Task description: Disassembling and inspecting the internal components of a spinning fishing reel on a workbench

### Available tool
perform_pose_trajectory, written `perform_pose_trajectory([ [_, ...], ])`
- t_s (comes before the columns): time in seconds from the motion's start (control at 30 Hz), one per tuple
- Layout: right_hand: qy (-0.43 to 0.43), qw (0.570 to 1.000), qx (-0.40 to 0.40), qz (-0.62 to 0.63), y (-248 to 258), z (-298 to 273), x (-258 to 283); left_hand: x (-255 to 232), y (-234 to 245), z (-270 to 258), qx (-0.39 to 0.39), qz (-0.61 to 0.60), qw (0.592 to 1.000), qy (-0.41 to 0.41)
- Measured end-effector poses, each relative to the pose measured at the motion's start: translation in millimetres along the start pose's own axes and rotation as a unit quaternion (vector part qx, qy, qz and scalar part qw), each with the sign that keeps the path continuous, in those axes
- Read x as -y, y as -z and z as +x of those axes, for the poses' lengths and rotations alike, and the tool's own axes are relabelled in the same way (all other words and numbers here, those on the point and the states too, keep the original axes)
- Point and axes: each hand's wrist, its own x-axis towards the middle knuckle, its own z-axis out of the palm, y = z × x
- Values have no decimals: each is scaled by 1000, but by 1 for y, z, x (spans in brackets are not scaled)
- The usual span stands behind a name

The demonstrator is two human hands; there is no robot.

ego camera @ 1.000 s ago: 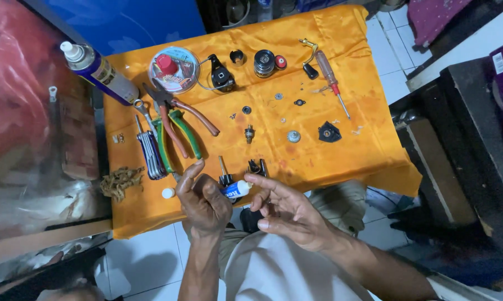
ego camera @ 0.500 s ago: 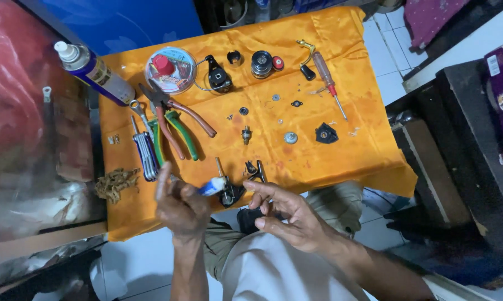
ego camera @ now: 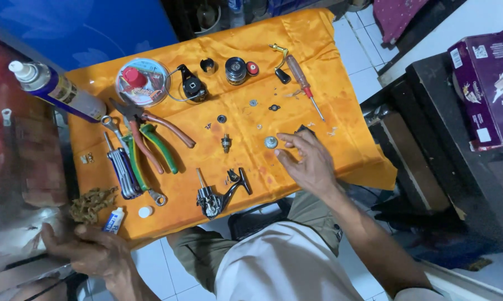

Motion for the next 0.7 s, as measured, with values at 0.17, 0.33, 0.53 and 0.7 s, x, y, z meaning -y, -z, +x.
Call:
perform_pose_trajectory([
  [0.17,-13,999,-15,-31,-4,7,12,25,-4,-1,29,-54,997,-42],
  [0.33,6,995,-26,-91,-13,8,5,34,-9,-2,2,-53,998,-42],
  [0.53,62,989,-87,-99,-18,11,10,33,-12,-4,-19,-85,994,-62],
  [0.7,50,993,-69,-83,-16,14,12,4,-2,3,-54,-111,991,-57],
])
